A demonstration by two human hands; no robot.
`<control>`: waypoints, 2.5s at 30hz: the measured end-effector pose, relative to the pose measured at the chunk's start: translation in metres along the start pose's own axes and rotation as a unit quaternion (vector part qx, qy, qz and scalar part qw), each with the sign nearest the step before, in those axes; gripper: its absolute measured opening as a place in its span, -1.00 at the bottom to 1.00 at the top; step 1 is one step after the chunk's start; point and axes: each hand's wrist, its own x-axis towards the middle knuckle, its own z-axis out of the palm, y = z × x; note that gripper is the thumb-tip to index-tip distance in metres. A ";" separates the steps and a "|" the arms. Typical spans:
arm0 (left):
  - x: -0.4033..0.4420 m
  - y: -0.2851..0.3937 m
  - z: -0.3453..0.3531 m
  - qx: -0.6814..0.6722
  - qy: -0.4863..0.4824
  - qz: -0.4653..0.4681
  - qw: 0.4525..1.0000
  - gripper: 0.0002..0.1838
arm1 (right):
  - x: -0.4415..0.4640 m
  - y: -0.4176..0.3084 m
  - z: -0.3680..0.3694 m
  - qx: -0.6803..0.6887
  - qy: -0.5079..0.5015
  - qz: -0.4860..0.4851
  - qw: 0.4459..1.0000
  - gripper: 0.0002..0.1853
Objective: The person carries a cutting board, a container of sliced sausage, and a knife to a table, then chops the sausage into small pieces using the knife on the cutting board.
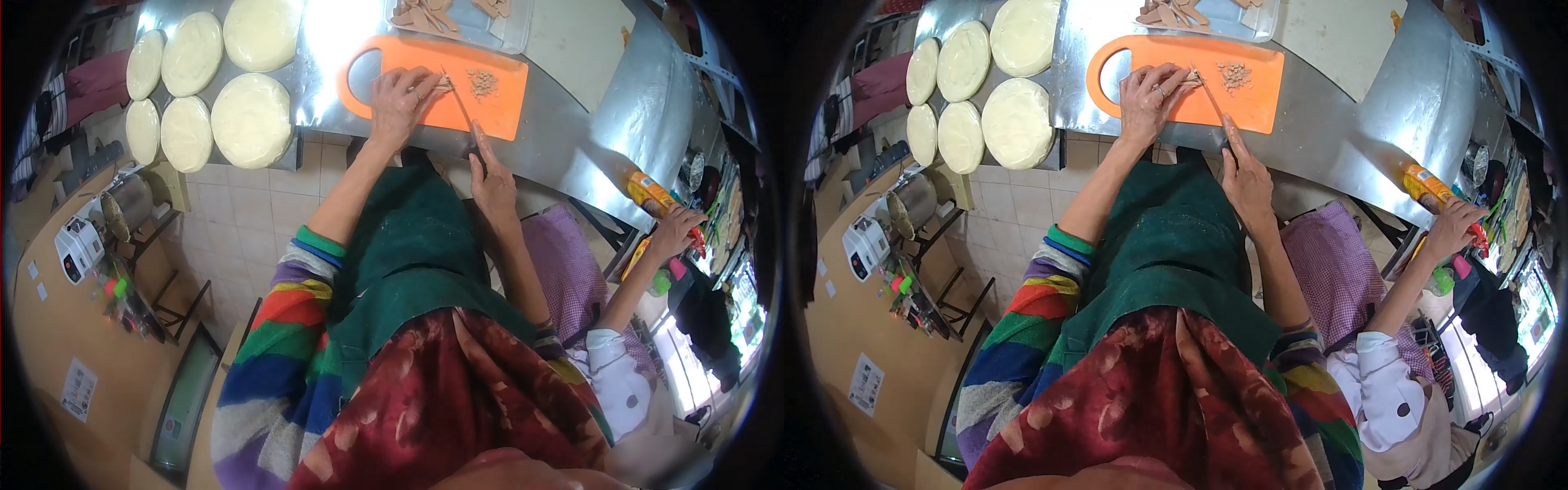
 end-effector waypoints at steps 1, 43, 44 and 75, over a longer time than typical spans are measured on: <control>0.000 0.000 0.000 0.003 -0.003 -0.002 1.000 -0.63 | 0.000 0.000 0.001 0.012 0.009 -0.004 1.000 -0.38; -0.001 -0.004 -0.003 -0.047 -0.047 -0.042 0.997 -0.66 | -0.010 -0.007 0.012 0.065 -0.003 0.048 0.997 -0.45; -0.001 -0.003 -0.003 -0.047 -0.045 -0.043 0.997 -0.67 | -0.009 -0.006 0.012 0.062 -0.020 0.046 0.997 -0.45; 0.000 -0.003 0.003 0.006 0.005 0.010 1.000 -0.66 | -0.017 -0.019 0.028 -0.008 0.030 0.059 0.998 -0.38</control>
